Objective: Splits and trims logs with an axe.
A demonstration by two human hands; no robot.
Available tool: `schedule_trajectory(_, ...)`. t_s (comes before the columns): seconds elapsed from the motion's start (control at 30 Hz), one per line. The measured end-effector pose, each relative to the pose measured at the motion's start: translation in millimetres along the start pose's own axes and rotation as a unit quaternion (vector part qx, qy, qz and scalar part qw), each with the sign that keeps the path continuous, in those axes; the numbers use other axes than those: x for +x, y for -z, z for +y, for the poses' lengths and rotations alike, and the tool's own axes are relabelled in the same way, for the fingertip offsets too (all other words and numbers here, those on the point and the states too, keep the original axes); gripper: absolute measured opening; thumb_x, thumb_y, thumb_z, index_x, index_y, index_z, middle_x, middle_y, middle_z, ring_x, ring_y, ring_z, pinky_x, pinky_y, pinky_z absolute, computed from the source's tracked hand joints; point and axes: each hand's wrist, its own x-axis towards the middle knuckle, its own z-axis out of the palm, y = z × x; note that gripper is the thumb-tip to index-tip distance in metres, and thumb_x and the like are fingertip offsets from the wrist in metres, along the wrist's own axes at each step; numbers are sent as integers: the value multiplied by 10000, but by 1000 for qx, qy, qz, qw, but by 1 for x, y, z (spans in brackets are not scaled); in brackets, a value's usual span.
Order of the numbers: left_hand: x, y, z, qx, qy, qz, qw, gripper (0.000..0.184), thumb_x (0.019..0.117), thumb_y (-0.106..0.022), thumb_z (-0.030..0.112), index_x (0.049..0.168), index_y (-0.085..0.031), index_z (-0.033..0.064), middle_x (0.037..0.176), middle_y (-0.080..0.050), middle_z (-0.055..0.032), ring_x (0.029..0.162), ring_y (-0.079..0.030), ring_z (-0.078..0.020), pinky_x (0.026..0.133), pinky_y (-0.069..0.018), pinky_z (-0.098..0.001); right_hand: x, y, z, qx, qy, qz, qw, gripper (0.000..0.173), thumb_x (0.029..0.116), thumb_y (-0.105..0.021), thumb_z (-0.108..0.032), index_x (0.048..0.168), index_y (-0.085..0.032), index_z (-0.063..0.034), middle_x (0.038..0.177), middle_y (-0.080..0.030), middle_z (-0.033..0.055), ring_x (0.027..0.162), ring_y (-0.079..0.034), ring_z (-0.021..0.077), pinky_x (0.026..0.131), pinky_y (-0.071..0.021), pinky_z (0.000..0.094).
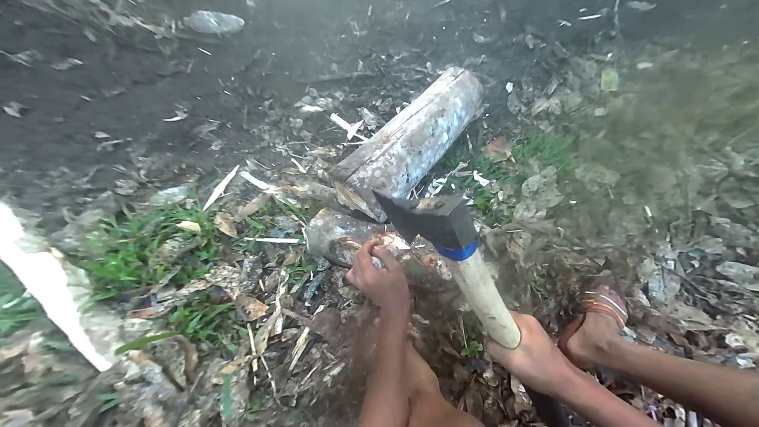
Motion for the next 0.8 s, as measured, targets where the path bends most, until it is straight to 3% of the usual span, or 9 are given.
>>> schedule_trajectory(0.1, 0, 1, -1, 7, 4, 2, 1000, 242, 1021, -518, 156, 1091, -690, 1, 935, -705, -114, 904, -665, -242, 942, -442, -504, 21, -17, 27, -39, -94, -81, 992, 264, 792, -726, -311, 928, -688, -89, 761, -642, 45, 709, -641, 191, 671, -531, 464)
schedule_trajectory(0.2, 0, 1, -7, -3, 7, 28, 1000, 238, 1017, -527, 167, 1073, -695, 8, 901, -704, -91, 878, -662, -206, 923, -448, -472, 32, -27, 44, -52, -114, -87, 988, 255, 788, -717, -339, 850, -669, -96, 720, -624, 43, 676, -632, 203, 642, -517, 475)
schedule_trajectory(0.3, -2, 2, -7, 6, 1, 25, 1000, 237, 1018, -528, 173, 1068, -697, 14, 910, -706, -94, 876, -661, -209, 911, -449, -466, 22, -16, 27, -79, -117, -86, 986, 272, 793, -723, -355, 888, -676, -104, 745, -635, 50, 708, -643, 215, 660, -520, 491)
schedule_trajectory(0.47, -1, 2, 0, 12, -1, -2, 1000, 218, 1009, -543, 133, 1069, -692, -14, 920, -705, -135, 903, -673, -269, 943, -452, -514, 0, 6, -10, -42, -4, -2, 999, 265, 729, -704, -365, 873, -682, -144, 673, -609, -47, 609, -601, 72, 565, -506, 343)
schedule_trajectory(0.53, -2, 1, -2, 17, -11, 1, 1000, 256, 1024, -511, 177, 1087, -689, 5, 942, -705, -120, 923, -668, -254, 954, -441, -504, -7, 8, -21, -15, 54, 49, 997, 232, 715, -688, -335, 861, -678, -155, 651, -594, -94, 575, -565, -18, 528, -479, 242)
schedule_trajectory(0.6, 0, -3, -2, 16, -14, 14, 1000, 268, 1031, -502, 193, 1081, -695, 15, 943, -703, -116, 916, -665, -243, 945, -440, -492, -5, 4, -18, -5, 71, 65, 995, 221, 722, -685, -325, 863, -680, -156, 653, -598, -104, 578, -564, -39, 531, -479, 218)
schedule_trajectory(0.67, 4, -3, -1, 19, 7, 4, 1000, 258, 1027, -516, 183, 1095, -699, 15, 965, -708, -122, 939, -668, -260, 951, -444, -509, 6, -7, 1, -33, 18, 25, 999, 235, 740, -690, -324, 875, -688, -131, 677, -619, -46, 608, -601, 53, 570, -511, 319)
schedule_trajectory(0.73, 8, -2, 1, 18, 26, -10, 999, 244, 1018, -535, 170, 1117, -698, 19, 995, -710, -134, 964, -662, -287, 958, -442, -529, 27, -19, 28, -75, -91, -60, 991, 280, 816, -726, -324, 940, -692, -74, 778, -657, 78, 735, -660, 236, 688, -542, 503)
schedule_trajectory(0.8, 11, -5, 2, 15, 21, -4, 1000, 233, 1017, -547, 184, 1097, -709, 37, 968, -714, -114, 936, -663, -274, 946, -446, -518, 42, -28, 45, -102, -147, -92, 980, 314, 840, -732, -357, 961, -690, -70, 827, -675, 112, 799, -678, 295, 734, -542, 558)
